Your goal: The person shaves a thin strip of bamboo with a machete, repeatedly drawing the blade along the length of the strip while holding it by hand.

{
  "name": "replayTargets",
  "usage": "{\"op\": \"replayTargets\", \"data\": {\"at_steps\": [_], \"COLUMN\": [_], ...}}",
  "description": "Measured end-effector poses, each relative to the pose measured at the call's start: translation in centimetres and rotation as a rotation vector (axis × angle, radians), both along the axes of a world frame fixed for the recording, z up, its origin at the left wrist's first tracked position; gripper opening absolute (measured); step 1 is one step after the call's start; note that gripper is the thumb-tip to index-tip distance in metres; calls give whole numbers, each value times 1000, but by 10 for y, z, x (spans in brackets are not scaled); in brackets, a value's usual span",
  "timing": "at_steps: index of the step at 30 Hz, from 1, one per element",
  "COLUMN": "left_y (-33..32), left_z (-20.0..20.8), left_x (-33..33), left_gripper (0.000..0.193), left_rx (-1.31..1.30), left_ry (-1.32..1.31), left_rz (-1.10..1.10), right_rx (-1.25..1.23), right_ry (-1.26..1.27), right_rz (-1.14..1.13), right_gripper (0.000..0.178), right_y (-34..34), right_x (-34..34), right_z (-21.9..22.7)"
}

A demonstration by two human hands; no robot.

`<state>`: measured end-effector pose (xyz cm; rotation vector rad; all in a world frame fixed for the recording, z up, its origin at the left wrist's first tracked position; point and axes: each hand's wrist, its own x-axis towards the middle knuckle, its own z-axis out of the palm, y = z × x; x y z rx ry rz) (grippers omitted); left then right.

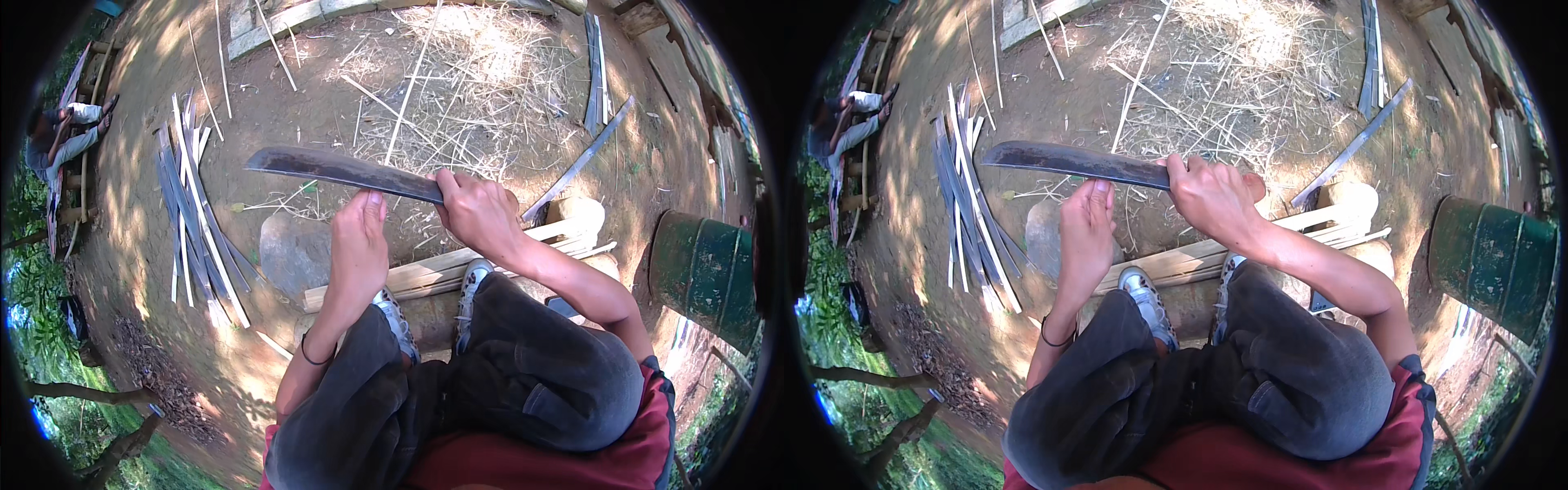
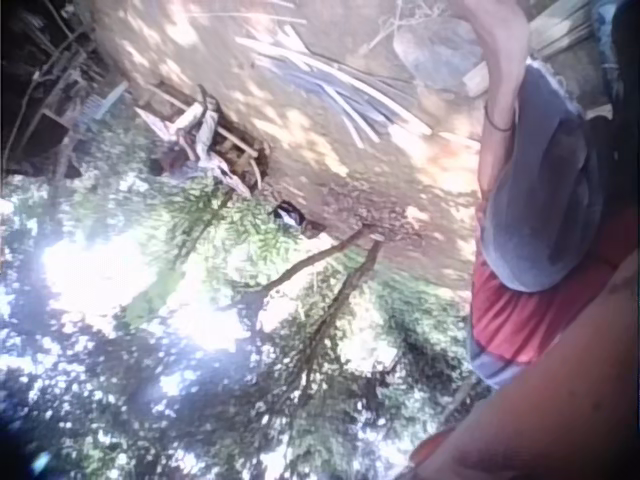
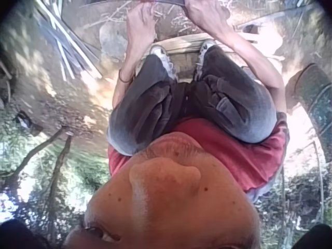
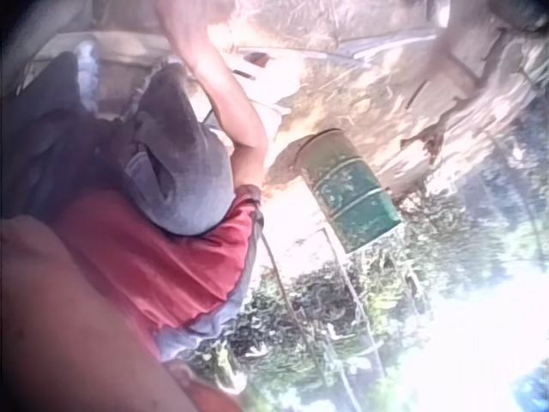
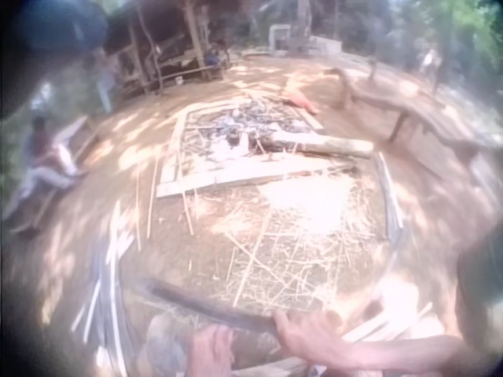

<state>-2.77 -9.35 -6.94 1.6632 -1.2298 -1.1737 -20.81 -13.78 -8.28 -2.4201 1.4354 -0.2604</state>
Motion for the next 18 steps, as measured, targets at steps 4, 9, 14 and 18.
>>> {"op": "replayTargets", "data": {"at_steps": [4,9,14,18], "left_y": [0,0,30,29], "left_z": [-4,1,-14,-3], "left_x": [0,0,8,14], "left_gripper": [37,38,37,37], "left_rx": [16,87,189,318], "left_ry": [-71,-56,131,324], "left_rz": [-42,-38,-82,-3], "right_rx": [-238,-364,140,-192], "right_ry": [-6,85,22,42], "right_rz": [68,62,-713,-770], "right_gripper": [17,22,34,43], "right_y": [-8,-24,-156,-157], "right_x": [-10,-19,-147,-199], "right_z": [-21,-33,-68,-48]}}
